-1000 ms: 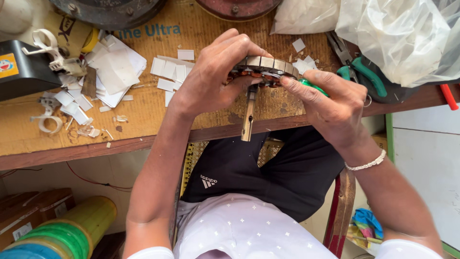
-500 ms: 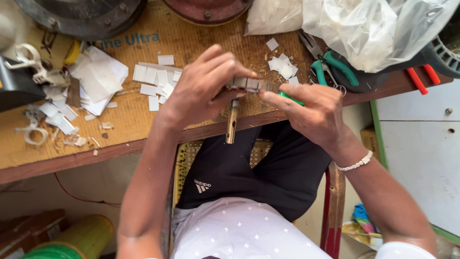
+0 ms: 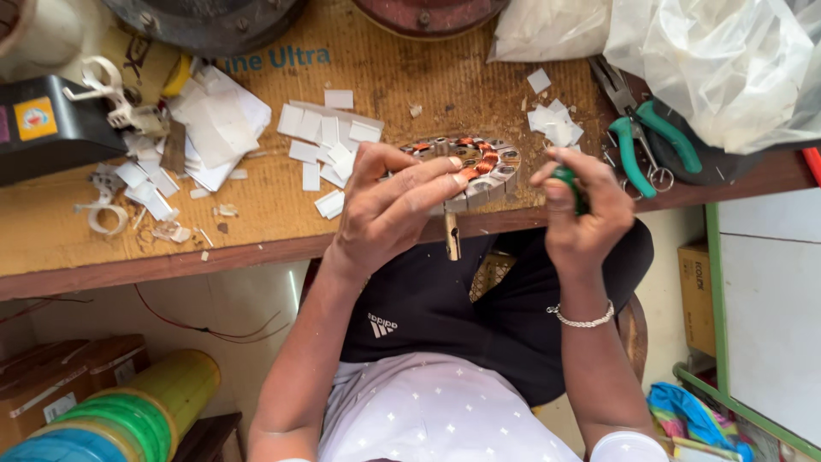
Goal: The person is repairing an electrical motor component, likely a rotor. They use a screwdriver to adjust copper windings and insert small white insulating pieces into the slots. They also use pliers to cut and shape the insulation material.
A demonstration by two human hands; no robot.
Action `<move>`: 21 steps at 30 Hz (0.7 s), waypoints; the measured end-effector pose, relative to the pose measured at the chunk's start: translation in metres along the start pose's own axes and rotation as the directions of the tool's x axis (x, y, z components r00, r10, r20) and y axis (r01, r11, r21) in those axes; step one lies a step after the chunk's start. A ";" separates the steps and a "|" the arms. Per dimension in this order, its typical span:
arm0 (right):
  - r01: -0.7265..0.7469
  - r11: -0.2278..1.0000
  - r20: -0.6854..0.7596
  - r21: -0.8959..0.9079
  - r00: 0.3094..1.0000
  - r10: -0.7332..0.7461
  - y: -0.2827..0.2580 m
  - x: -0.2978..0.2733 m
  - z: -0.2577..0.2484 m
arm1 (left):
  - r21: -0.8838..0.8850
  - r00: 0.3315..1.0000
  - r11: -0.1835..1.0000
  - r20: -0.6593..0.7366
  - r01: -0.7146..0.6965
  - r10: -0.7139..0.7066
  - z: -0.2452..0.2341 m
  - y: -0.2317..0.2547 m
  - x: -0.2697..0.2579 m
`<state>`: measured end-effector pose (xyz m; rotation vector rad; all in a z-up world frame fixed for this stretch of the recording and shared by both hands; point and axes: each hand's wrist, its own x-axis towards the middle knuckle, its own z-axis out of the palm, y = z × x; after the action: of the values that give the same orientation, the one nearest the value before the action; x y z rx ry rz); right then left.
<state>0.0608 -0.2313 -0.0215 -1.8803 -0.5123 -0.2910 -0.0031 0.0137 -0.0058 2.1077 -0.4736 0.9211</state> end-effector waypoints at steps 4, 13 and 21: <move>0.122 0.982 0.106 -0.146 0.989 -0.107 -0.006 0.025 0.017 | 0.096 1.000 0.995 -0.006 -0.027 0.027 -0.006 -0.003 0.012; -0.049 0.997 0.076 -0.053 0.996 0.053 -0.009 0.038 0.021 | 0.052 0.969 0.978 0.132 0.203 -0.209 -0.012 0.004 0.032; -0.054 0.995 0.064 -0.082 0.996 0.059 -0.020 0.042 0.022 | 0.111 0.919 0.934 0.174 0.339 -0.354 -0.017 0.021 0.048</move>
<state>0.0874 -0.1958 0.0053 -1.9847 -0.4977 -0.2145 0.0094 0.0121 0.0476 2.2678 -0.1481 0.5419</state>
